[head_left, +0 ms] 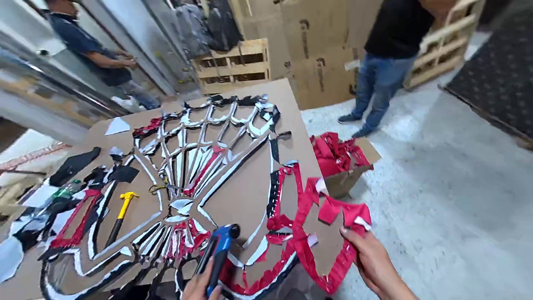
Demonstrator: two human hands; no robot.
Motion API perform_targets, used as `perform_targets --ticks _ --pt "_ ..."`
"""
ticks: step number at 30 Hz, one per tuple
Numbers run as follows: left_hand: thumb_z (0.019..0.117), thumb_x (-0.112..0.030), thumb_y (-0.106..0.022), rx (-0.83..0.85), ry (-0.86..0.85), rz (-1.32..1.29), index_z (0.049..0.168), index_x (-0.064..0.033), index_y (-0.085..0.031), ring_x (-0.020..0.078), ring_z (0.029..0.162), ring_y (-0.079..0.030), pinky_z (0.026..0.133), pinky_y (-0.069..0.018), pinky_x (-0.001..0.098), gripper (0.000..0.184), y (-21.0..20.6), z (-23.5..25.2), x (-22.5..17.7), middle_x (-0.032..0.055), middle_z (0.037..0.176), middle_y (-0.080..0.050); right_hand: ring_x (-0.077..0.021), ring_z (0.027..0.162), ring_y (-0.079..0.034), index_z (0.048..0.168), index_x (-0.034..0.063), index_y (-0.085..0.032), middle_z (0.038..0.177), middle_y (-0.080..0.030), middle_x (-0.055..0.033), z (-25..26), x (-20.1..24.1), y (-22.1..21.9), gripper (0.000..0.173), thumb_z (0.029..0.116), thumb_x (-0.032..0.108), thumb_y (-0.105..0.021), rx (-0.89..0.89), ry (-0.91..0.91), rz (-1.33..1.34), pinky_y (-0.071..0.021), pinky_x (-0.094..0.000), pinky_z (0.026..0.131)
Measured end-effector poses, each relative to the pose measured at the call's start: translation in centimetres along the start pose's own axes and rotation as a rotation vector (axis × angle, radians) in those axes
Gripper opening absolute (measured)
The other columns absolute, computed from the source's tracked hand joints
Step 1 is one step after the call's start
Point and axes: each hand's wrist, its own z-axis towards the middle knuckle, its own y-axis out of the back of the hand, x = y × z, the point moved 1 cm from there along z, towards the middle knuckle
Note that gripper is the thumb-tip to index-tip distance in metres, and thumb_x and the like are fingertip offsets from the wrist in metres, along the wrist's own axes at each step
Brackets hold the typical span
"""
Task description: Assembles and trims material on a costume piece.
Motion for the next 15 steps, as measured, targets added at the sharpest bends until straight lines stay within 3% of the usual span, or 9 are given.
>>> perform_targets --ticks 4,7,9,11,15 --pt "0.0963 -0.025 -0.066 -0.037 0.044 0.1 0.159 -0.0201 -0.043 0.0479 0.123 -0.058 0.106 -0.046 0.0624 0.067 -6.2 9.7 -4.0 0.0294 0.131 -0.061 -0.024 0.078 -0.075 0.125 -0.0021 -0.055 0.094 -0.074 -0.0161 2.8 0.4 0.6 0.032 0.0959 0.005 -0.065 -0.039 -0.042 -0.02 -0.0652 -0.0422 0.067" --pt "0.0965 -0.024 -0.063 -0.075 0.092 0.184 0.159 -0.0226 -0.043 0.0453 0.126 -0.056 0.108 -0.0451 0.0574 0.065 -9.5 15.5 -4.6 0.0278 0.133 -0.06 -0.0201 0.079 -0.075 0.121 -0.0017 -0.057 0.091 -0.074 -0.0134 5.7 1.6 0.8 0.02 0.1024 0.007 -0.056 -0.076 -0.029 -0.05 -0.0651 -0.0389 0.07" --pt "0.0958 -0.024 -0.064 -0.152 0.134 0.164 0.155 -0.0173 -0.049 0.0458 0.132 -0.052 0.111 -0.0426 0.0578 0.061 -10.7 17.7 -4.9 0.0286 0.14 -0.056 -0.0192 0.08 -0.075 0.123 -0.0009 -0.056 0.092 -0.074 -0.0122 7.5 2.7 0.8 0.021 0.1057 0.012 -0.053 -0.136 -0.035 -0.057 -0.0649 -0.0383 0.071" --pt "0.0966 -0.032 -0.064 -0.19 0.12 0.075 0.152 -0.0081 -0.05 0.0462 0.143 -0.042 0.117 -0.0347 0.06 0.062 -10.4 19.6 -7.5 0.0279 0.152 -0.047 -0.017 0.078 -0.074 0.12 0.0004 -0.057 0.089 -0.074 -0.0098 10.4 3.8 0.6 0.021 0.1064 0.016 -0.053 -0.209 -0.014 -0.107 -0.0647 -0.0367 0.07" --pt "0.0974 -0.043 -0.063 -0.141 0.031 -0.126 0.151 -0.0073 -0.05 0.0391 0.143 -0.044 0.117 -0.0391 0.0555 0.066 -10.4 24.6 -14.8 0.0211 0.153 -0.048 -0.0149 0.092 -0.073 0.122 -0.0021 -0.062 0.101 -0.074 -0.0097 20.3 4.4 1.3 0.03 0.1053 0.022 -0.056 -0.241 0.085 -0.309 -0.0617 -0.0356 0.084"
